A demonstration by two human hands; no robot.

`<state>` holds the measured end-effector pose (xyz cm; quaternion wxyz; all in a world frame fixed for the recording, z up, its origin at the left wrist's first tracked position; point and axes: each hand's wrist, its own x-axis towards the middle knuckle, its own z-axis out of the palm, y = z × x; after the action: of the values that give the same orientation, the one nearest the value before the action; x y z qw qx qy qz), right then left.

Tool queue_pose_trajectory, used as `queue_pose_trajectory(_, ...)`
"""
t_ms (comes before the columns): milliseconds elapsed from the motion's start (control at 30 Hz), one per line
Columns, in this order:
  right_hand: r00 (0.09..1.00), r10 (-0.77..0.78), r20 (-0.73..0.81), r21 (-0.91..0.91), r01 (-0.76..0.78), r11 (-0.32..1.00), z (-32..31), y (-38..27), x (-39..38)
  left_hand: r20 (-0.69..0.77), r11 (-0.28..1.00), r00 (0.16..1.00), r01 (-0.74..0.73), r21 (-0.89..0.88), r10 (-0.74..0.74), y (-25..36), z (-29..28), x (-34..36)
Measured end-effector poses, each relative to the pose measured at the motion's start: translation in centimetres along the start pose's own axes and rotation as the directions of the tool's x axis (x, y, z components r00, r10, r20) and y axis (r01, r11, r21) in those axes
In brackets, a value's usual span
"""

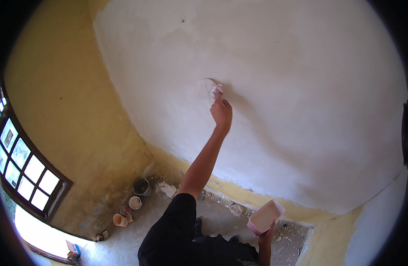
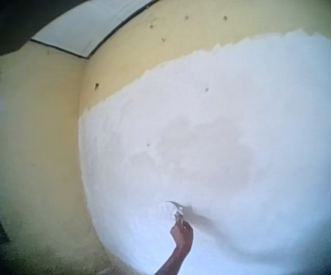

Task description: The person applies plaster to a wall using a putty knife, repeatedly loading the tool from a small container held in the other hand and smoothing the mixture across the surface.

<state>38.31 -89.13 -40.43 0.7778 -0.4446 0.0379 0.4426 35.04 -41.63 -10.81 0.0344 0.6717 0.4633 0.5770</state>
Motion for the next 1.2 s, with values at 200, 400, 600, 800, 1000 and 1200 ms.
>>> queue_pose_trajectory(200, 0.999, -0.038, -0.028, -0.005, 0.037, 0.999, 0.5, 0.0, 0.1, 0.021, 0.891, 0.896, -0.442, 0.106, 0.443, 0.8, -2.7, -6.3)
queue_pose_trajectory(400, 0.999, -0.034, -0.041, -0.047, 0.032, 0.998, 0.0, -0.1, -0.1, 0.113, 0.902, 0.942, -0.26, -0.345, 0.315, 1.8, -4.7, -8.8)
queue_pose_trajectory(600, 0.998, -0.06, -0.013, -0.007, 0.06, 0.998, 1.4, -1.3, -0.9, 0.286, 0.764, 0.958, 0.173, -0.622, 0.015, 7.0, -4.6, -9.5)
queue_pose_trajectory(800, 0.994, -0.073, -0.078, -0.012, 0.072, 0.997, 3.3, -3.0, -2.3, 0.588, 0.717, 0.807, 0.384, -0.582, 0.045, 5.7, 1.5, -5.4)
queue_pose_trajectory(1000, 0.992, -0.067, -0.111, 0.019, 0.069, 0.997, 1.5, -3.9, -2.1, 0.372, 0.88, 0.923, 0.094, -0.466, 0.099, 6.6, 3.6, -4.9)
queue_pose_trajectory(1200, 0.986, -0.132, -0.103, -0.018, 0.131, 0.991, -2.5, -2.5, -0.1, 0.27, 0.921, 0.95, -0.041, -0.386, 0.156, 7.6, 3.8, -4.3)
